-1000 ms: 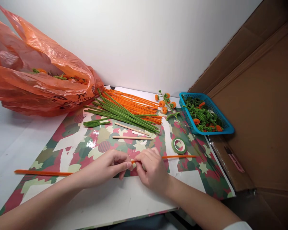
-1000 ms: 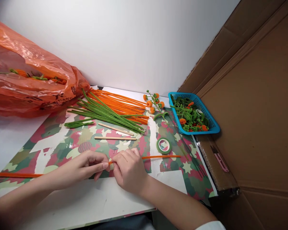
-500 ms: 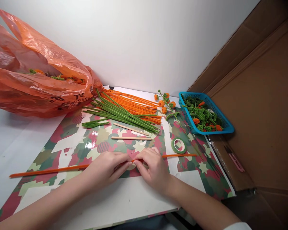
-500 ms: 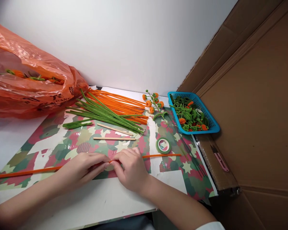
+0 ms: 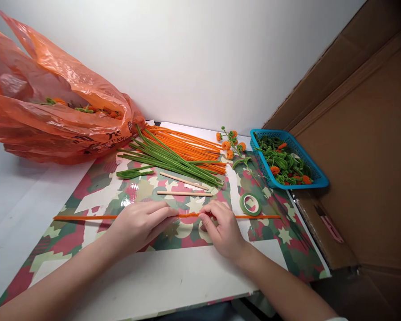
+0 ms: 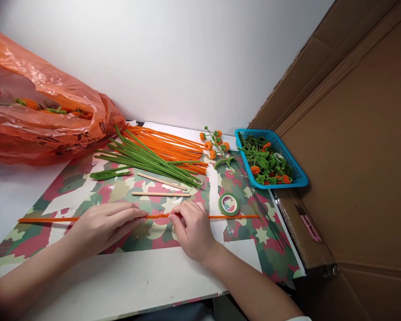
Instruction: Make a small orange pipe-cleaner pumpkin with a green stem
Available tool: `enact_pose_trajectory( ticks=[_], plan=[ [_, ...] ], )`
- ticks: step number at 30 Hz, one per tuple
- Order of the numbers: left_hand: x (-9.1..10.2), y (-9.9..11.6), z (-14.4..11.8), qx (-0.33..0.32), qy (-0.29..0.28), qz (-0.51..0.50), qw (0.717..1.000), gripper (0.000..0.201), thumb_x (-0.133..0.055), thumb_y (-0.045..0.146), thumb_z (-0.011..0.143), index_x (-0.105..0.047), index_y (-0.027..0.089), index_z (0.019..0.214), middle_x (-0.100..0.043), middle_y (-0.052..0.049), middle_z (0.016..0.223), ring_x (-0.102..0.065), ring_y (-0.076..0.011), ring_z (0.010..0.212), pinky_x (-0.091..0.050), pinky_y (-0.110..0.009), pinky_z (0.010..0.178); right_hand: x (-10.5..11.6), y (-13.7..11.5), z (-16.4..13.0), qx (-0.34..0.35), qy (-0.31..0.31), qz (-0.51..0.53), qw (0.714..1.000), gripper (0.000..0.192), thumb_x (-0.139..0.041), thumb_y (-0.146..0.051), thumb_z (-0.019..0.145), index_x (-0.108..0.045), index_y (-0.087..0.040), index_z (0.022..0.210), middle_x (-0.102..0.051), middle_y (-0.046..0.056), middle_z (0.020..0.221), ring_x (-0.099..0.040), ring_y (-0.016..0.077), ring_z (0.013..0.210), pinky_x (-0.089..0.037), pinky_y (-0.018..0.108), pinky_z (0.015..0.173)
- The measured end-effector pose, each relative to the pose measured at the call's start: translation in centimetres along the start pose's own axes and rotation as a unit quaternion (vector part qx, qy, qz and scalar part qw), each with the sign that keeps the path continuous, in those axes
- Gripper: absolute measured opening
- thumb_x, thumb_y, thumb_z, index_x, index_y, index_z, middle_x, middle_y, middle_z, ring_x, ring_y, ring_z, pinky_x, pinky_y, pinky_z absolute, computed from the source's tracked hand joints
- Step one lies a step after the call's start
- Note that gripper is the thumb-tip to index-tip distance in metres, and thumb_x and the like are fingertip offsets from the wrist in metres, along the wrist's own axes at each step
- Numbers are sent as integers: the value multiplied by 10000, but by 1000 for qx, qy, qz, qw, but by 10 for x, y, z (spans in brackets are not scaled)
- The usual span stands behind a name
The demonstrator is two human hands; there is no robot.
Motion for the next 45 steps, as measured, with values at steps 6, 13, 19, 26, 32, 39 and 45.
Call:
enact_pose_trajectory(
  ticks=[6,13,19,26,32,39,45],
  plan=[
    [6,-2,1,-6,19,39,999,287,-410,229,991,-651,198,838,-692,5,690,-605,-114,569,-418,-220,518,3,5,0,-34,7,19,999,176,-476,-195,938,-548,-219,779,-640,-13,625,-566,172,689,-374,328,743],
    [2,1,2,-1,12,5,1000,211,-448,207,975,-655,204,936,-700,-7,769,-627,-119,640,-437,-214,570,0,5,-2,-44,-1,32,999,165,-490,-211,929,-566,-218,783,-630,-8,658,-558,168,687,-377,313,718],
    [-9,11,-1,-28,11,-6,1000,180,-463,200,975,-638,201,931,-663,11,708,-579,-118,584,-397,-226,544,-9,-3,-4,-19,-17,24,999,125,-522,-187,909,-591,-204,806,-628,-5,705,-558,149,681,-365,294,699],
    [-15,9,-3,-12,-5,5,1000,251,-401,208,991,-634,203,898,-641,11,685,-558,-115,567,-363,-239,507,-14,-4,-4,-16,-33,24,999,119,-535,-167,905,-608,-204,818,-651,-12,711,-578,144,684,-374,291,701],
    [-18,9,-1,-10,-17,21,1000,291,-368,204,1001,-614,189,847,-610,9,668,-528,-124,565,-346,-240,496,-20,-3,-5,-10,-68,12,998,130,-534,-151,905,-616,-207,820,-675,-6,747,-583,145,692,-359,298,711],
    [-25,6,-3,-1,-44,23,999,313,-356,216,1010,-584,181,798,-592,7,653,-511,-122,544,-317,-230,482,-20,-3,-6,-12,-83,12,996,131,-542,-132,900,-616,-199,817,-672,-7,751,-583,140,701,-338,291,716],
    [-23,2,-5,12,-46,17,999,279,-379,251,1008,-574,183,820,-595,-1,685,-521,-130,569,-319,-235,494,-19,-1,-5,-14,-69,13,997,136,-528,-151,900,-606,-198,800,-667,-2,746,-575,146,703,-337,298,724]
  ],
)
Point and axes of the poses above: each hand's wrist, its own z-axis towards the middle knuckle, its own x-axis out of the back of the hand, y = z × x, the point moved 7 cm from there along z, towards the middle knuckle
